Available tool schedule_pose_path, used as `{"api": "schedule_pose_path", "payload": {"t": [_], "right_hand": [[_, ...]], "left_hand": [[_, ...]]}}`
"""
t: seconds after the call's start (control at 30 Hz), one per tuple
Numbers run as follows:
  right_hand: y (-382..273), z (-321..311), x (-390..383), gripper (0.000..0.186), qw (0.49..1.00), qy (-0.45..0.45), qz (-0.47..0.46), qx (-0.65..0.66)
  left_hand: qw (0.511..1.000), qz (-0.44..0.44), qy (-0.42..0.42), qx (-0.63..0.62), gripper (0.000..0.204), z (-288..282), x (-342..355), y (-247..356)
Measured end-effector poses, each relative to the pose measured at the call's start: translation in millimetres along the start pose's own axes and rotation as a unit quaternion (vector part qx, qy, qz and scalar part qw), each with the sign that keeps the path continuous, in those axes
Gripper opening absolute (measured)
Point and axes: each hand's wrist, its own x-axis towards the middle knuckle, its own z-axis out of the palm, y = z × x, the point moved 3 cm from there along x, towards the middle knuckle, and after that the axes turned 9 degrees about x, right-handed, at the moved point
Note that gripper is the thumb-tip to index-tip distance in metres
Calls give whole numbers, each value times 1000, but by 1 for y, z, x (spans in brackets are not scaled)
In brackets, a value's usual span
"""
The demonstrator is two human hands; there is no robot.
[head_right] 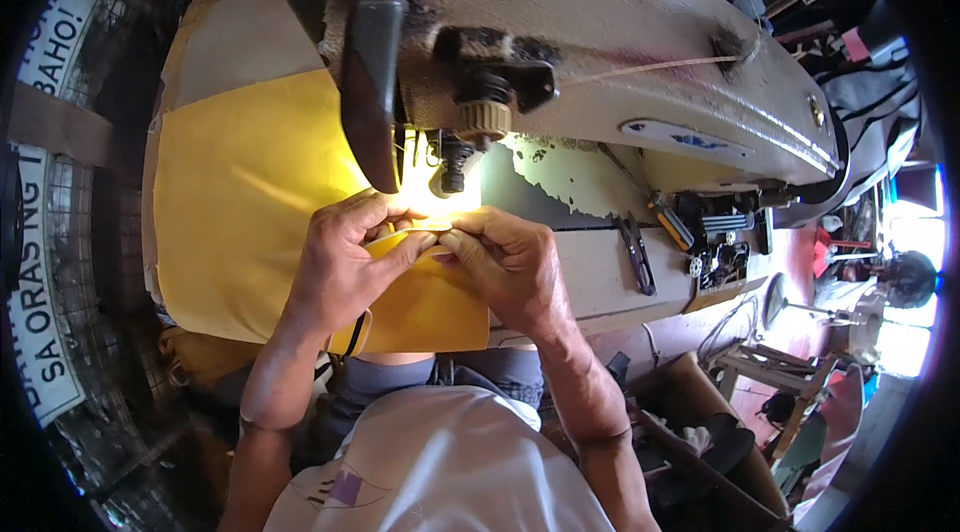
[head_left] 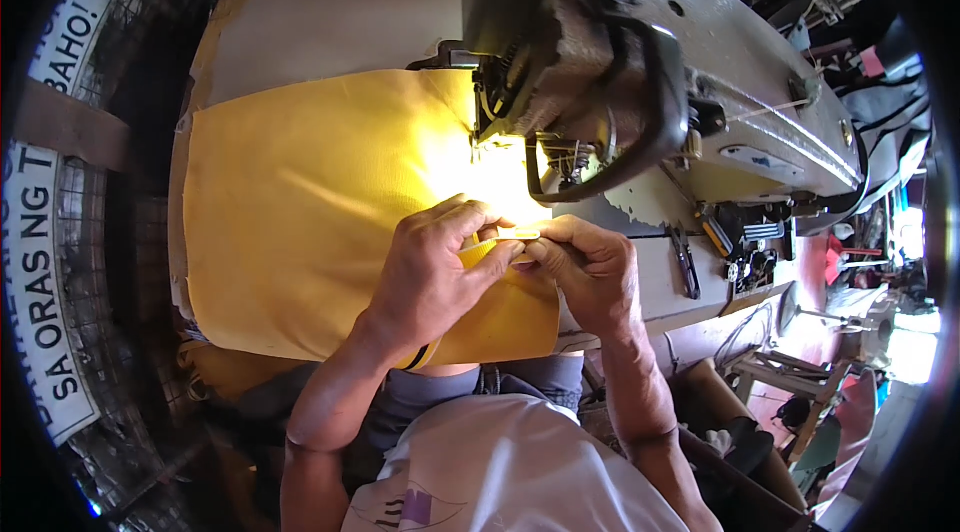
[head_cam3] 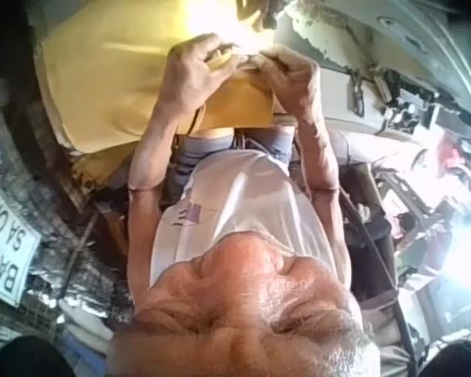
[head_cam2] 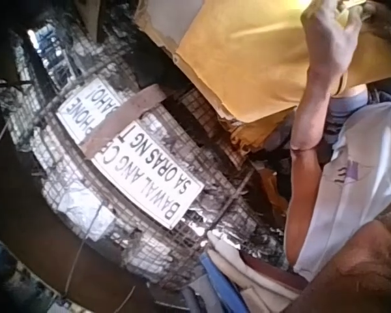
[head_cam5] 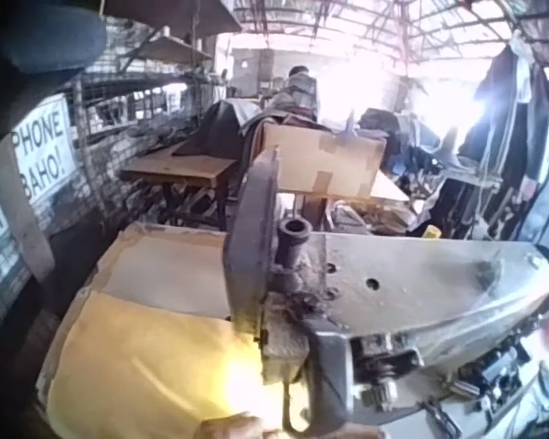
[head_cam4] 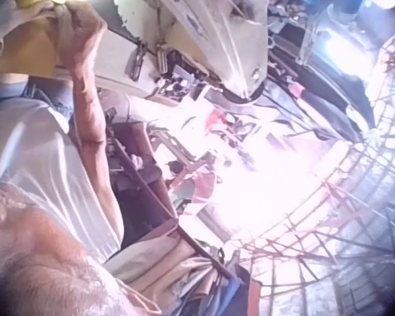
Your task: Sewing handles and finishing seams on yellow tote bags using an industrial sewing machine.
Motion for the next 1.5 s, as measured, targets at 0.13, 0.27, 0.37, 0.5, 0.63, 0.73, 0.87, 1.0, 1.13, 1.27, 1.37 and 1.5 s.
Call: {"api": "schedule_pose_path", "payload": {"t": [0.13,0.27,0.37,0.5,0.63,0.73,0.87,1.0,1.13,1.27,1.37,1.5], "right_hand": [[-6,0,-3,17,1000,-18,10,5],[-11,-3,-4,18,999,-28,35,6],[-14,-5,-5,19,998,-38,48,-3],[-12,-5,-6,19,997,-53,49,-30],[-8,0,-7,22,999,-13,26,25],[-5,3,-8,23,997,31,17,68],[-10,0,-3,23,1000,16,-15,-6],[-10,-1,3,22,999,-51,-6,-16],[-7,2,3,32,991,-40,1,125],[-8,5,2,33,988,-59,13,139],[-18,3,1,32,994,-90,-14,59],[-31,2,-4,37,985,-132,-88,-71]], "left_hand": [[981,-108,-105,-122,15,-1,0,-9],[975,-106,-126,-148,15,-1,0,-6],[980,-100,-128,-117,14,0,-1,-4],[986,-95,-105,-82,8,5,-5,-1],[997,-40,-32,-58,13,10,-4,4],[987,-79,-65,-122,13,14,-4,3],[934,-185,-117,-281,9,12,-5,1],[900,-212,-113,-364,6,6,-5,1],[904,-226,-82,-354,6,3,-4,-2],[897,-210,-77,-381,6,4,-7,-3],[898,-221,-96,-369,5,2,-9,-2],[952,-147,-115,-243,7,-8,-3,9]]}}
